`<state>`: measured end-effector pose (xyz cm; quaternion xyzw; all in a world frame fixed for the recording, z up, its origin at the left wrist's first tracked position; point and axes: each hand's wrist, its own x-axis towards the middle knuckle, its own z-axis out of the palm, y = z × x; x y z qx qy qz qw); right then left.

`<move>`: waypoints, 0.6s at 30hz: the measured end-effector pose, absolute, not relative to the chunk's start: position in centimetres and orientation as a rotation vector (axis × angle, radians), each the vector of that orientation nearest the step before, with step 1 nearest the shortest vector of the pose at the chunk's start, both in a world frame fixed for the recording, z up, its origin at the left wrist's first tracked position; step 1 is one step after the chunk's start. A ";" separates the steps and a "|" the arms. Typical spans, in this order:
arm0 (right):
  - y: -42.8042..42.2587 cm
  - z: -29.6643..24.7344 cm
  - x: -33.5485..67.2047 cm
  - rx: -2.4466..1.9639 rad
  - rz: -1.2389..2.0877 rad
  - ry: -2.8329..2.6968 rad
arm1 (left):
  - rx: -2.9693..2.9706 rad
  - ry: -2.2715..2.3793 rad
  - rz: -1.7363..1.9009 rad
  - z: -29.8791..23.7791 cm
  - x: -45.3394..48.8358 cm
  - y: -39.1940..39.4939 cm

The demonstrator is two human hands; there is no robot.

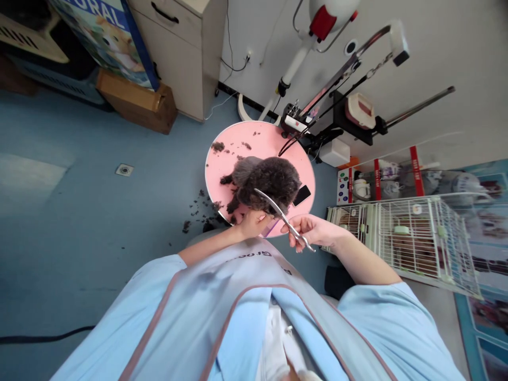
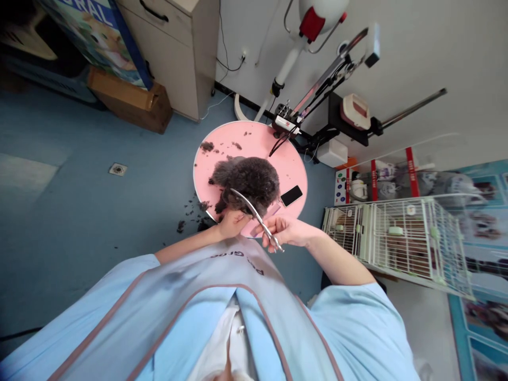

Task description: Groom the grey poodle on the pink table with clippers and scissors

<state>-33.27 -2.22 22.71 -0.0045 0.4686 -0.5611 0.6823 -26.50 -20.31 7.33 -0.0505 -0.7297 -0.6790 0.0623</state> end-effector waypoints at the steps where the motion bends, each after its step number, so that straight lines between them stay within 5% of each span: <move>1: -2.1 23.0 -33.1 -0.011 -1.239 1.047 | -0.153 -2.205 -2.052 7.4 -26.5 -20.3; 18: -0.7 23.8 -33.7 0.075 -1.280 1.162 | -0.227 -2.088 -2.031 8.2 -27.0 -20.1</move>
